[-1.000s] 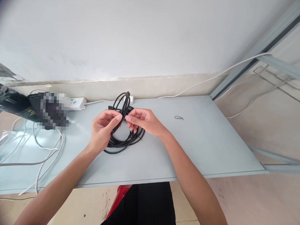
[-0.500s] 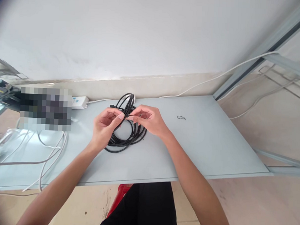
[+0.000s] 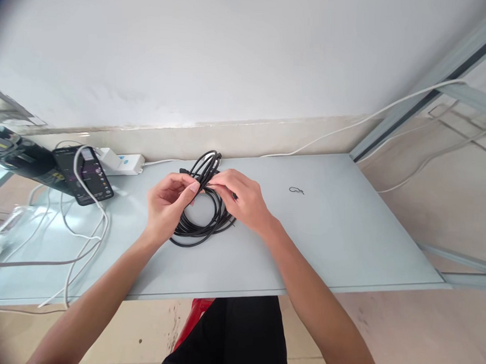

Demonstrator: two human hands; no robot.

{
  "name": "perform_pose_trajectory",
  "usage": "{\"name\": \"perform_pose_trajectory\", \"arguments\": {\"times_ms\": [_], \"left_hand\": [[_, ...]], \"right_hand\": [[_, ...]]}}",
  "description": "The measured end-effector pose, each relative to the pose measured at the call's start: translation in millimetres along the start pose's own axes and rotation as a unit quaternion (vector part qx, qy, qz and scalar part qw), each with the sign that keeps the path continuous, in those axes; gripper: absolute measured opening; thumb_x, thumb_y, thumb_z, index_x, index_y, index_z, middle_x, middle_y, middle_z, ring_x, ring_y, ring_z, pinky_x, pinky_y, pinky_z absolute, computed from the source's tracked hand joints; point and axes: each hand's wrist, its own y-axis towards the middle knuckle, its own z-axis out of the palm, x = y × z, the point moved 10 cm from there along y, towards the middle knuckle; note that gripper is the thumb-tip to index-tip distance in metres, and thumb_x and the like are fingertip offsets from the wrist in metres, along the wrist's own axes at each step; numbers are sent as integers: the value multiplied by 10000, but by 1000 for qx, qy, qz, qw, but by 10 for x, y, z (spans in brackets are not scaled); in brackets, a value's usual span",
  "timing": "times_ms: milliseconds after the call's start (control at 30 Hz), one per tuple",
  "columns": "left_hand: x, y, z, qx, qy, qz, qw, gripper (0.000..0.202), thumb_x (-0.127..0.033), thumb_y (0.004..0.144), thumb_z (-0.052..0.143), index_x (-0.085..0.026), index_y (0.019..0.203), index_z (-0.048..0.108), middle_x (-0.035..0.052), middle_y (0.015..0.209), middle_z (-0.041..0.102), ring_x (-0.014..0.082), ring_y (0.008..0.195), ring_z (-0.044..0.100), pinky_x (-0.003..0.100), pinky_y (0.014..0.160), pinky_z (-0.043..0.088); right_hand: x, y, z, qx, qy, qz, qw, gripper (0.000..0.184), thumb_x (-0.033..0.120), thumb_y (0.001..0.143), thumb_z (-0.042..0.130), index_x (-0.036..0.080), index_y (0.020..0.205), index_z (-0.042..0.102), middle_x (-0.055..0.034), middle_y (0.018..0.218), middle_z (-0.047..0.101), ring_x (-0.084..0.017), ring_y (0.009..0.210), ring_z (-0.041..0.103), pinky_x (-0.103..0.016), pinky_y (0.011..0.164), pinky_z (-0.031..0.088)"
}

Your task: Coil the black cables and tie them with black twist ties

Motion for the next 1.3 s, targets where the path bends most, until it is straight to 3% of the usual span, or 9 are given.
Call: {"name": "perform_pose_trajectory", "arguments": {"times_ms": [133, 267, 500, 600, 967, 1300], "left_hand": [[13, 5, -5, -2, -7, -3, 1000, 236, -451, 972, 888, -233, 1013, 807, 43, 910, 758, 152, 802, 695, 288, 734, 585], [37, 8, 6, 4, -20, -12, 1000, 235, -450, 965, 897, -236, 1004, 806, 35, 896, 751, 152, 807, 705, 284, 743, 580], [22, -4, 32, 16, -18, -6, 1000, 214, -425, 988, 875, -228, 1014, 797, 42, 908, 770, 165, 848, 733, 284, 767, 586], [18, -8, 43, 20, -16, -8, 1000, 222, -427, 990, 872, -220, 1028, 800, 47, 921, 777, 163, 855, 732, 273, 759, 579], [123, -38, 75, 23, -33, -75, 996, 296, -475, 975, 875, -197, 1016, 781, 75, 962, 797, 174, 886, 732, 266, 747, 551], [172, -49, 82, 22, -49, -94, 994, 314, -484, 954, 896, -191, 1001, 791, 62, 938, 782, 166, 870, 728, 267, 780, 572]], "right_hand": [[-81, 4, 71, 3, 117, 105, 988, 280, 567, 1028, 784, 288, 1019, 801, -69, 1023, 775, -214, 820, 723, -364, 698, 606], [-131, 21, 118, 2, 213, 147, 966, 351, 595, 899, 915, 266, 951, 805, -53, 944, 733, -180, 722, 661, -328, 578, 556], [-159, 49, 153, 43, 256, 156, 953, 291, 527, 917, 921, 248, 959, 847, -38, 897, 730, -136, 643, 603, -304, 548, 540], [-202, 32, 189, 59, 268, 166, 947, 341, 565, 913, 914, 234, 957, 841, -43, 910, 752, -131, 631, 589, -298, 539, 541], [-230, 22, 193, 65, 283, 160, 943, 326, 523, 919, 921, 216, 959, 819, -45, 893, 777, -129, 623, 595, -287, 534, 537], [-205, 15, 161, 71, 267, 162, 947, 352, 506, 884, 946, 204, 984, 794, -49, 922, 728, -155, 765, 645, -266, 570, 549]]}}
